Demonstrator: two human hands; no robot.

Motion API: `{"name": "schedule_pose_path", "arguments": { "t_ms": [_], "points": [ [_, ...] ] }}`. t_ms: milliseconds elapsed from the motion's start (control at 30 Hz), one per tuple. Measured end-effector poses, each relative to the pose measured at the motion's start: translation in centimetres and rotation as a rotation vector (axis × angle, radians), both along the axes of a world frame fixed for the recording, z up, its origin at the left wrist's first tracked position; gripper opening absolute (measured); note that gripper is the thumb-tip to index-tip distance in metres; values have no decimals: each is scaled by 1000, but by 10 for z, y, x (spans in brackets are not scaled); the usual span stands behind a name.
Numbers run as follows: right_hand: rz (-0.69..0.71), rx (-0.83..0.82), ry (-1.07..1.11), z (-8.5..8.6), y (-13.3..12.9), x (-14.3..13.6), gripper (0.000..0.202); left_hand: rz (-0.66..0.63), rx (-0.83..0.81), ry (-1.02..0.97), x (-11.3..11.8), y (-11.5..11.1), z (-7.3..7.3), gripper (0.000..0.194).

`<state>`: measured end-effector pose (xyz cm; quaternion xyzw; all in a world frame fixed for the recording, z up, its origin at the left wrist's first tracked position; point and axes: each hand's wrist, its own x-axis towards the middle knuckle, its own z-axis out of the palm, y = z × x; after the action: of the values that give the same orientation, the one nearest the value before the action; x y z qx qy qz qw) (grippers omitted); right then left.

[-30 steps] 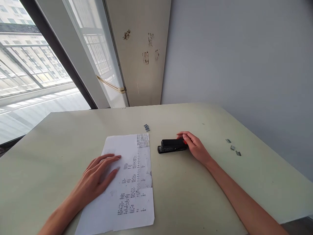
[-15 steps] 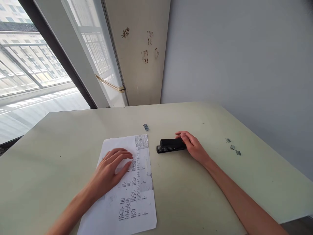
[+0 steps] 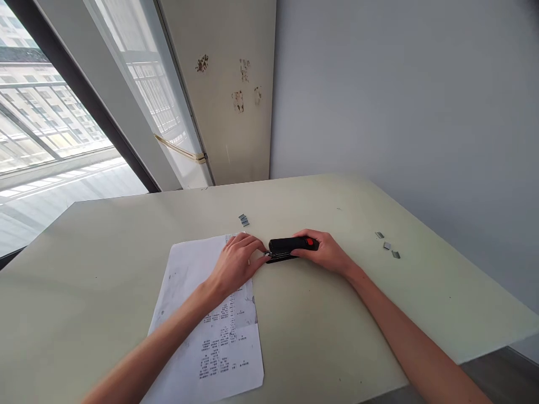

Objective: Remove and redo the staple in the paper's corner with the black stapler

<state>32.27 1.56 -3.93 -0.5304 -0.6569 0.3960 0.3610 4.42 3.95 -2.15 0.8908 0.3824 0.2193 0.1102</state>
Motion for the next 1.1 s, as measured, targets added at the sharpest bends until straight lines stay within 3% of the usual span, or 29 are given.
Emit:
{"name": "schedule_pose_path", "arguments": {
  "t_ms": [300,467,600,800,933,1100],
  "points": [
    [59,-137,45,0,8,17,40,-101,-24,139,-32,6,17,24],
    [72,-141,62,2,7,18,41,-226,-149,133,-42,34,25,32],
    [75,-137,59,1,8,17,43,0,-157,104,-48,74,24,40],
    [83,-146,52,5,9,17,45,108,-115,213,-40,120,9,44],
    [101,-134,34,8,7,18,44,146,-115,266,-36,128,5,33],
    [99,-122,25,7,7,18,44,213,-109,259,-44,123,1,31]
  ]
}}
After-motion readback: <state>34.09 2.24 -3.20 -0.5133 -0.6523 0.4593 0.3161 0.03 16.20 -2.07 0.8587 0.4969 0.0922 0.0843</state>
